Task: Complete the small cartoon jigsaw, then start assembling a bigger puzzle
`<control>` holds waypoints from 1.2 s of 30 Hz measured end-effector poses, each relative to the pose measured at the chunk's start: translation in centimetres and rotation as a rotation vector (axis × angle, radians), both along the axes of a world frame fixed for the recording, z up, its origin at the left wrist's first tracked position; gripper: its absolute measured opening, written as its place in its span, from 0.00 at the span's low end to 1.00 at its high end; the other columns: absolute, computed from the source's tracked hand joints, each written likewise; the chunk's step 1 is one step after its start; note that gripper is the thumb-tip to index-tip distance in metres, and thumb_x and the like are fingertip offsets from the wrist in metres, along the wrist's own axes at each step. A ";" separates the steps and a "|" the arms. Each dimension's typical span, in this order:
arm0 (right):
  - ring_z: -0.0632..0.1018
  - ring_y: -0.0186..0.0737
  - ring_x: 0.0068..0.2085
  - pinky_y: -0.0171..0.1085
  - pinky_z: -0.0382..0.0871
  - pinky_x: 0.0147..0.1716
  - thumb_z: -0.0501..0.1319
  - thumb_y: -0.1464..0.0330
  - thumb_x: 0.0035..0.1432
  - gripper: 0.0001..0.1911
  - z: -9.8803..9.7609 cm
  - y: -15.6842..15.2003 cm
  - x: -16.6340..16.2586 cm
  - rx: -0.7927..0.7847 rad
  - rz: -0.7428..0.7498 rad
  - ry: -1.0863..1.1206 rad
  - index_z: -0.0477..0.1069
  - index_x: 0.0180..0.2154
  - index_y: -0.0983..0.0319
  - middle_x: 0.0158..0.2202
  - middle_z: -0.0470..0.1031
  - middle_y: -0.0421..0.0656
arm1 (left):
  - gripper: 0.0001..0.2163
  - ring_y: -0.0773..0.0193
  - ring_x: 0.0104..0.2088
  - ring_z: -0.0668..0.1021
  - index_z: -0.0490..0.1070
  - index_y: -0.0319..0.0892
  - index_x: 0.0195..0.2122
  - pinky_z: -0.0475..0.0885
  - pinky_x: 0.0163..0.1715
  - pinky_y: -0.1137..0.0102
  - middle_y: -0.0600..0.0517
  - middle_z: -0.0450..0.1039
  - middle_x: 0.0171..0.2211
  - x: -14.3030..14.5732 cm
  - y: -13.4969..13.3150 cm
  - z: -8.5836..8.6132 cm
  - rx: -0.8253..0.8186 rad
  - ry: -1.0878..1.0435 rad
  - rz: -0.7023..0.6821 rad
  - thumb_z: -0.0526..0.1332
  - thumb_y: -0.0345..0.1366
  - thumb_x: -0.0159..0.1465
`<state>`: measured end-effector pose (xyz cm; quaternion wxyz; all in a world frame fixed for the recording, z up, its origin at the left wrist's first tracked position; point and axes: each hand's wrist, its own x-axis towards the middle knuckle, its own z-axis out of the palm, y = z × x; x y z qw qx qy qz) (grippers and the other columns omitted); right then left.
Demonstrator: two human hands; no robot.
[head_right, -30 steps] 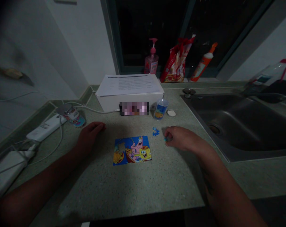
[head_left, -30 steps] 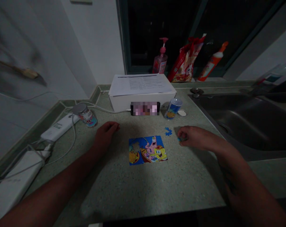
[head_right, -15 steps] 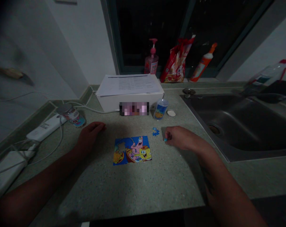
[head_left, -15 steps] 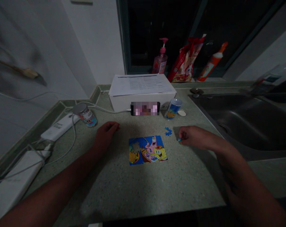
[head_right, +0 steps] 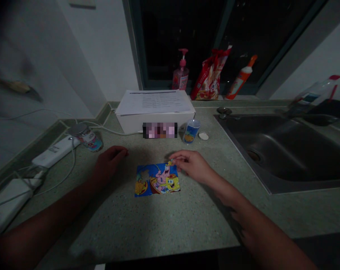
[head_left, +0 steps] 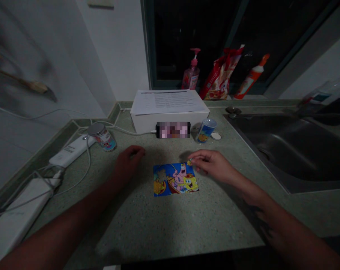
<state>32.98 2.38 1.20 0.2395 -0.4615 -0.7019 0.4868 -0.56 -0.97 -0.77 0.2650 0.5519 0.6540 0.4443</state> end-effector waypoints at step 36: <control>0.80 0.36 0.26 0.35 0.73 0.29 0.64 0.68 0.62 0.03 -2.3 -3.0 -9.0 -0.040 -0.033 0.226 0.73 0.39 0.58 0.27 0.80 0.36 | 0.10 0.50 0.39 0.84 0.83 0.50 0.37 0.78 0.46 0.55 0.47 0.85 0.37 2.8 -2.7 0.4 0.003 0.089 -0.416 0.63 0.45 0.63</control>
